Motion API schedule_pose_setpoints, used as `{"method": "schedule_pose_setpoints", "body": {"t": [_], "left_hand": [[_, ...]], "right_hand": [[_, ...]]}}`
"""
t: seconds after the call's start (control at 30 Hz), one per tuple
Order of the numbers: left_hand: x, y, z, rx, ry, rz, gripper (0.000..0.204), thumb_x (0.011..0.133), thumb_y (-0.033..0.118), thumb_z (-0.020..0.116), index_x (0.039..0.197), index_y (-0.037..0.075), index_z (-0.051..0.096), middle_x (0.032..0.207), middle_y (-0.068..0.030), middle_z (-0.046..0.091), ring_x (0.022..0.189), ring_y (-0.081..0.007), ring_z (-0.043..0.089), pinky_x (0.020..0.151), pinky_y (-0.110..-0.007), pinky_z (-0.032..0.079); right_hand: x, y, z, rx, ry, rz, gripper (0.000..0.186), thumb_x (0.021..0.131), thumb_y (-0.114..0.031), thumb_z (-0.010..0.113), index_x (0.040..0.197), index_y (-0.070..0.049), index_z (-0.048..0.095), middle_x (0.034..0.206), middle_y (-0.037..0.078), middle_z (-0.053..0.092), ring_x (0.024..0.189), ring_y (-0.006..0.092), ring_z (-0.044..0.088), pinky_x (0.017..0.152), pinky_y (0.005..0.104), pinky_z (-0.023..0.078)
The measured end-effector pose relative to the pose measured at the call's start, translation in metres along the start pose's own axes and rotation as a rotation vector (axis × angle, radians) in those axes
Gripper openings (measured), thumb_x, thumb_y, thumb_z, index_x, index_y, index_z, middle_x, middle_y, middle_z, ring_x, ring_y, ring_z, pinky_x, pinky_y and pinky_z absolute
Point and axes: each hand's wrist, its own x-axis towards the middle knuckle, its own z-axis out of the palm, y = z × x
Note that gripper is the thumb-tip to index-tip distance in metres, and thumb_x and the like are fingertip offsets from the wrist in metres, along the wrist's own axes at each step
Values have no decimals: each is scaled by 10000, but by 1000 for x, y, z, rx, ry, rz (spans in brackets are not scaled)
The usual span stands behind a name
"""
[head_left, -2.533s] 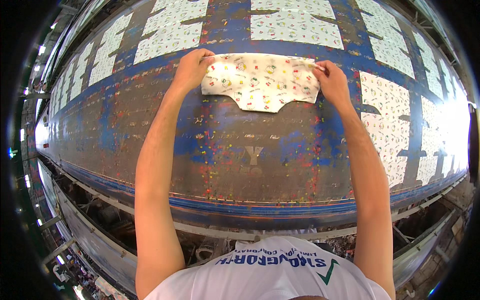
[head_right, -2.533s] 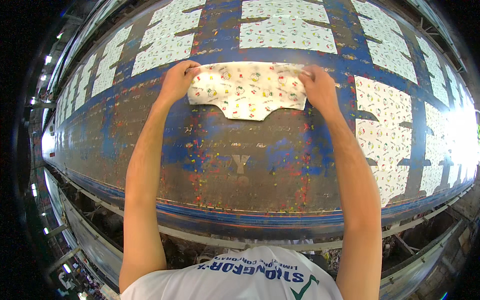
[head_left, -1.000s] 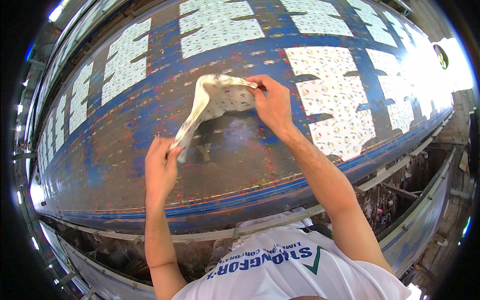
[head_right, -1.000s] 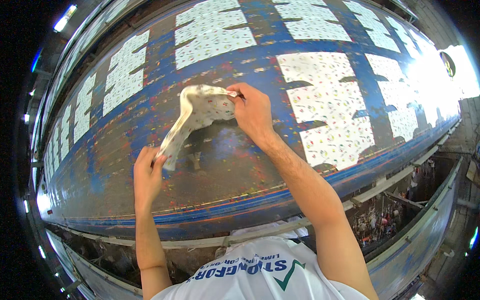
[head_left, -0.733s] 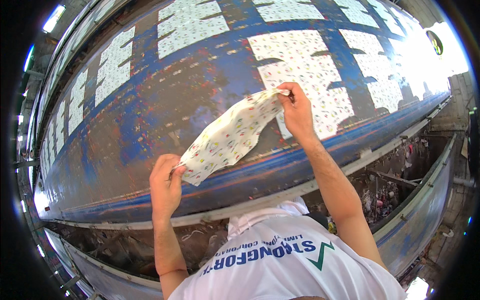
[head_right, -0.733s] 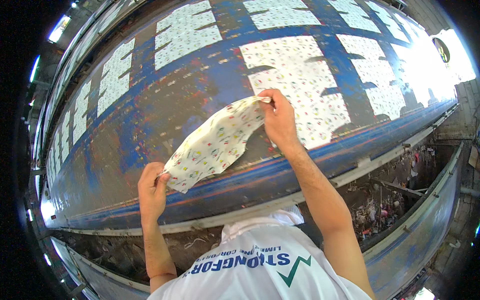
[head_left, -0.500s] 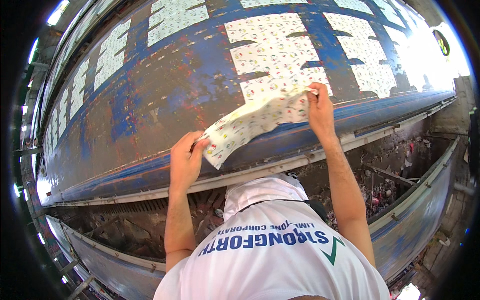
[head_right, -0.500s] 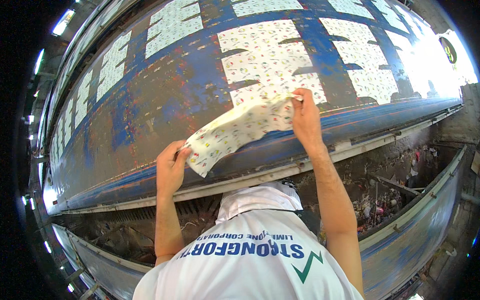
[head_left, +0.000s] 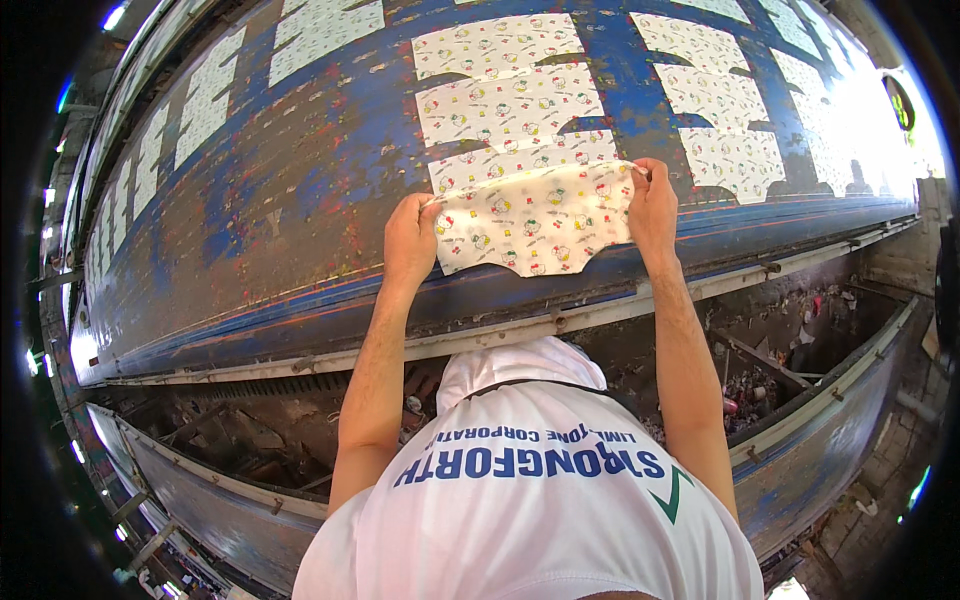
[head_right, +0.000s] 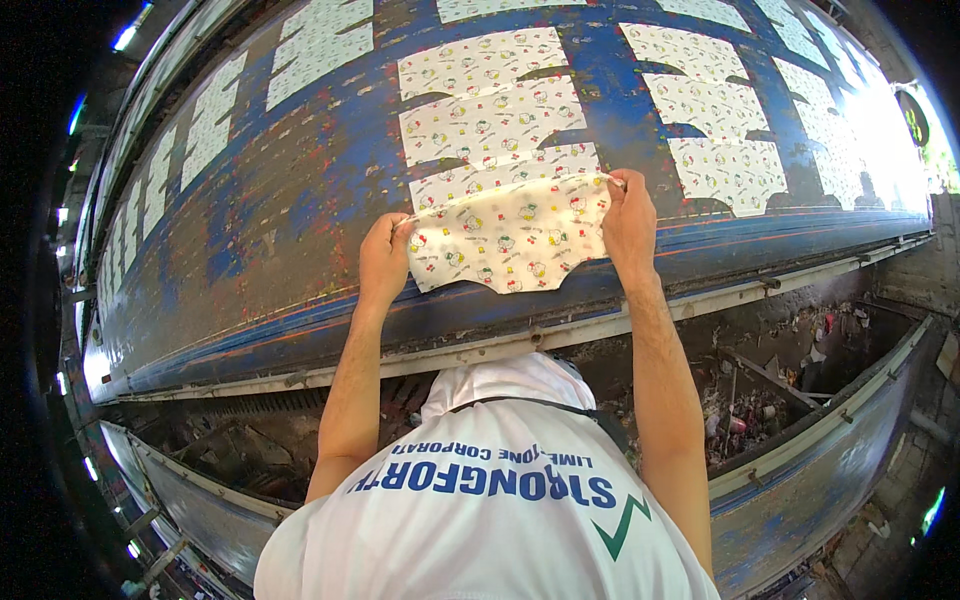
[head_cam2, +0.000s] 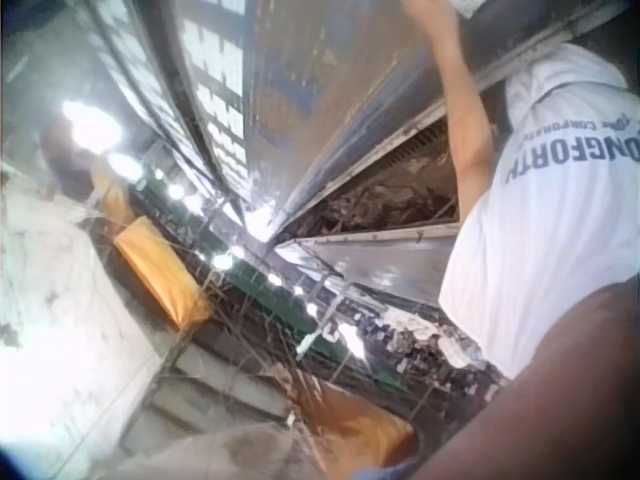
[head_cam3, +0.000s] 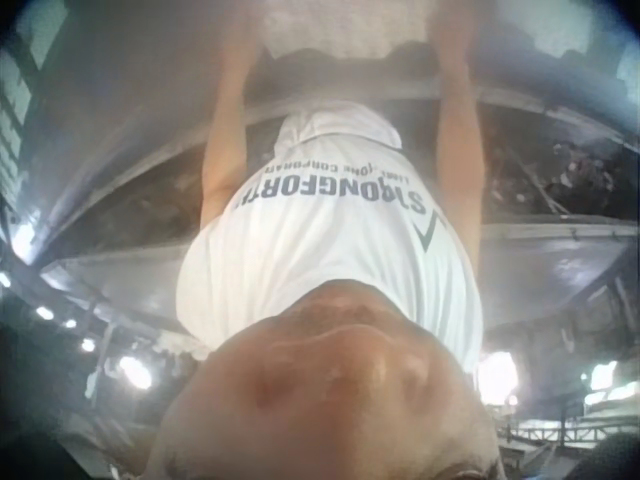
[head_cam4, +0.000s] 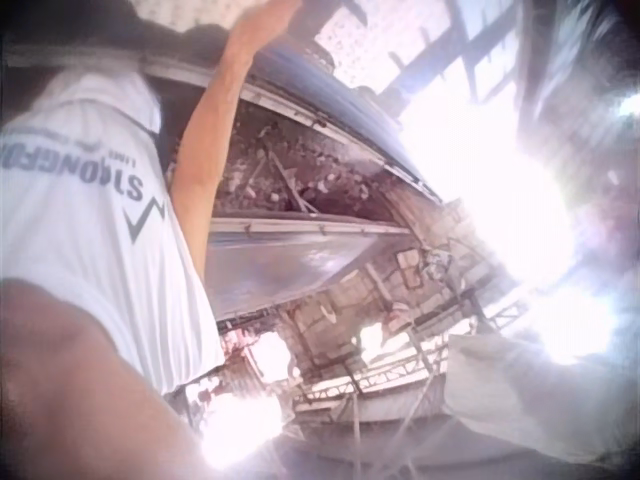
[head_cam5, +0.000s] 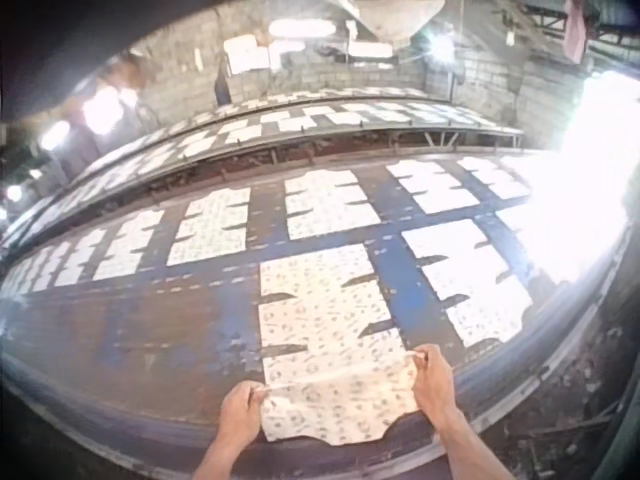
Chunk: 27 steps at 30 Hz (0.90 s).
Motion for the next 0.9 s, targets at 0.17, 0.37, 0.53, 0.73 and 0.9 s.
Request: {"method": "schedule_pose_setpoints", "body": {"t": [0.17, 0.37, 0.53, 0.73, 0.9], "left_hand": [[40, -15, 18, 69, -10, 8, 165, 991, 152, 672, 1058, 1, 689, 991, -160, 675, 931, -366, 659, 822, -437, 516], [71, -39, 36, 244, 17, 55, 196, 974, 169, 700, 1086, 9, 714, 1016, -155, 701, 958, -366, 663, 846, -442, 518], [75, -41, 47, 246, 103, 21, 191, 943, 181, 739, 1058, 29, 720, 1000, -149, 703, 981, -359, 654, 849, -452, 508], [82, -36, 41, 313, 3, -125, 213, 911, 215, 777, 990, 38, 689, 937, -135, 667, 924, -343, 632, 819, -453, 497], [85, -26, 41, 356, 16, -142, 219, 902, 220, 780, 981, 40, 682, 925, -135, 636, 918, -342, 628, 823, -457, 498]], "right_hand": [[43, 17, 23, -91, -43, -19, 183, 1065, -180, 565, 1168, -36, 614, 1091, 210, 701, 1011, 439, 665, 846, 498, 517], [71, 35, 51, -238, -126, -26, 171, 1041, -178, 593, 1157, -56, 625, 1107, 171, 703, 1034, 394, 663, 866, 496, 518], [80, 35, 55, -348, -153, -123, 150, 1019, -156, 605, 1132, -68, 648, 1094, 152, 708, 1061, 360, 641, 893, 483, 510], [93, 33, 57, -434, -245, -208, 143, 996, -152, 617, 1091, -55, 664, 1065, 162, 703, 1025, 374, 625, 891, 494, 502], [108, 34, 49, -455, -342, -299, 182, 930, -174, 670, 1067, -55, 655, 982, 164, 681, 996, 377, 627, 882, 494, 504]]}}
